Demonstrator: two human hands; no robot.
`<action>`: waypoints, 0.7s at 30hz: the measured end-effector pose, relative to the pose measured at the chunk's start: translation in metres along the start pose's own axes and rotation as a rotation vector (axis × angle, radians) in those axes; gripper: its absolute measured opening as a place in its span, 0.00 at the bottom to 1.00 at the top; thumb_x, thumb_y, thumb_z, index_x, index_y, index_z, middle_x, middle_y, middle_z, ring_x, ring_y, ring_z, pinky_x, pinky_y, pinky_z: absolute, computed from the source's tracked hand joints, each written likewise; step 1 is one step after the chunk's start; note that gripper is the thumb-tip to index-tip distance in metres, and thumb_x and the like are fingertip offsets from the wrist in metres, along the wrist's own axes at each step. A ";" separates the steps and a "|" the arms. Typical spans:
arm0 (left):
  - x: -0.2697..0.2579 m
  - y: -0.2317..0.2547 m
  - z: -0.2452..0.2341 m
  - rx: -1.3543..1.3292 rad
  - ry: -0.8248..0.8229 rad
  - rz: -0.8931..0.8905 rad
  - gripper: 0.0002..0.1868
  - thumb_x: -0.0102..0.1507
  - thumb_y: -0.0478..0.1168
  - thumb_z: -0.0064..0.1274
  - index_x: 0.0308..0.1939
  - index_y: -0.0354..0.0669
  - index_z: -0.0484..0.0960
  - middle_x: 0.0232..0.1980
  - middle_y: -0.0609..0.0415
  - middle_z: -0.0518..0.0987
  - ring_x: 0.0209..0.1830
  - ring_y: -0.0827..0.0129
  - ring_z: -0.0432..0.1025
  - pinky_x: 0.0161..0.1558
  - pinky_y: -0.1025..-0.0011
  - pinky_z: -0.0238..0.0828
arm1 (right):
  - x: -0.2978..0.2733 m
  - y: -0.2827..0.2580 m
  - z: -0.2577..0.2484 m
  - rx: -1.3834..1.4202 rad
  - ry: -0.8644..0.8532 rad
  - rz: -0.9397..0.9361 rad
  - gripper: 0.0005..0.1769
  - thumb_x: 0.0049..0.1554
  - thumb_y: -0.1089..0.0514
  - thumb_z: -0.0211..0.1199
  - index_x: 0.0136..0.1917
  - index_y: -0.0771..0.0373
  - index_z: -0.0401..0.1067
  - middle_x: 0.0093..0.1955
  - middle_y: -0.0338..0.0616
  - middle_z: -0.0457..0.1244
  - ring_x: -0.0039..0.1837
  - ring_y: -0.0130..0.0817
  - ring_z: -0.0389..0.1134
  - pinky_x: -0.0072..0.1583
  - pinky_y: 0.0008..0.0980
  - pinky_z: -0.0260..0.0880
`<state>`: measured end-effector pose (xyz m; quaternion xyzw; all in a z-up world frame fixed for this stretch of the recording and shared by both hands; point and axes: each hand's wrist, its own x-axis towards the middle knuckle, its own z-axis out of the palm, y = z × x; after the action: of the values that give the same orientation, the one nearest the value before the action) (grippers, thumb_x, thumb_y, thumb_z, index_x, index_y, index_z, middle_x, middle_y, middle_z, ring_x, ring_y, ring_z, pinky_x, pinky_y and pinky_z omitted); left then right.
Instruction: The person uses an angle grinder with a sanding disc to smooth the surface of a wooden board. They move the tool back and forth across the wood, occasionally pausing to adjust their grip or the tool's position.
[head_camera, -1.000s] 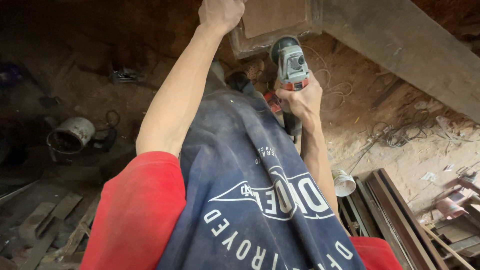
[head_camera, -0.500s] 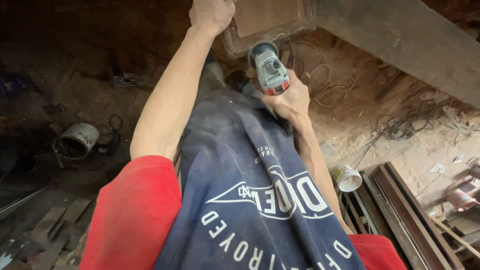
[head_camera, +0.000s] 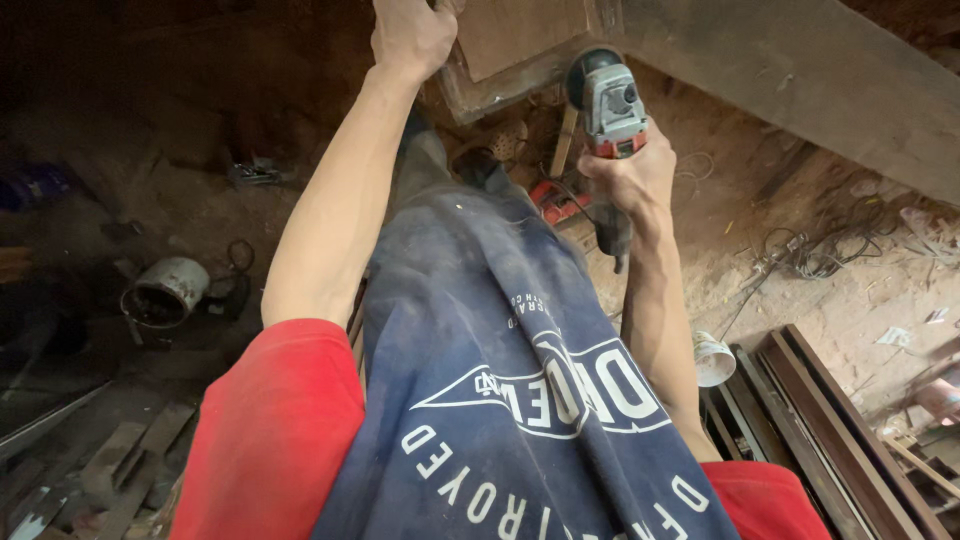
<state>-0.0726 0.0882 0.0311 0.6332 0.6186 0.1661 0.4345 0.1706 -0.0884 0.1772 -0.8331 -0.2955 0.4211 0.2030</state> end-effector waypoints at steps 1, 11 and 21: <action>-0.001 0.002 -0.001 -0.021 0.009 -0.012 0.09 0.67 0.45 0.52 0.42 0.45 0.83 0.44 0.47 0.85 0.47 0.54 0.82 0.47 0.54 0.77 | 0.002 0.000 -0.001 0.023 -0.014 0.025 0.28 0.39 0.57 0.76 0.53 0.62 0.74 0.45 0.38 0.72 0.45 0.27 0.72 0.49 0.29 0.75; -0.002 0.003 0.000 -0.027 0.008 0.016 0.31 0.66 0.51 0.62 0.69 0.45 0.70 0.57 0.34 0.81 0.58 0.41 0.75 0.58 0.55 0.73 | -0.031 -0.034 0.023 0.000 -0.183 0.246 0.32 0.38 0.59 0.70 0.59 0.57 0.71 0.43 0.42 0.70 0.41 0.39 0.74 0.45 0.41 0.77; 0.004 -0.001 -0.003 -0.004 -0.137 -0.026 0.53 0.71 0.50 0.59 0.80 0.65 0.27 0.67 0.36 0.77 0.63 0.46 0.76 0.64 0.57 0.70 | 0.004 -0.014 -0.012 -0.131 0.003 0.035 0.34 0.35 0.50 0.78 0.55 0.58 0.74 0.48 0.42 0.71 0.48 0.36 0.73 0.55 0.34 0.74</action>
<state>-0.0750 0.0931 0.0312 0.6340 0.5953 0.1179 0.4794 0.1780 -0.0771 0.1901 -0.8502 -0.3077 0.4031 0.1410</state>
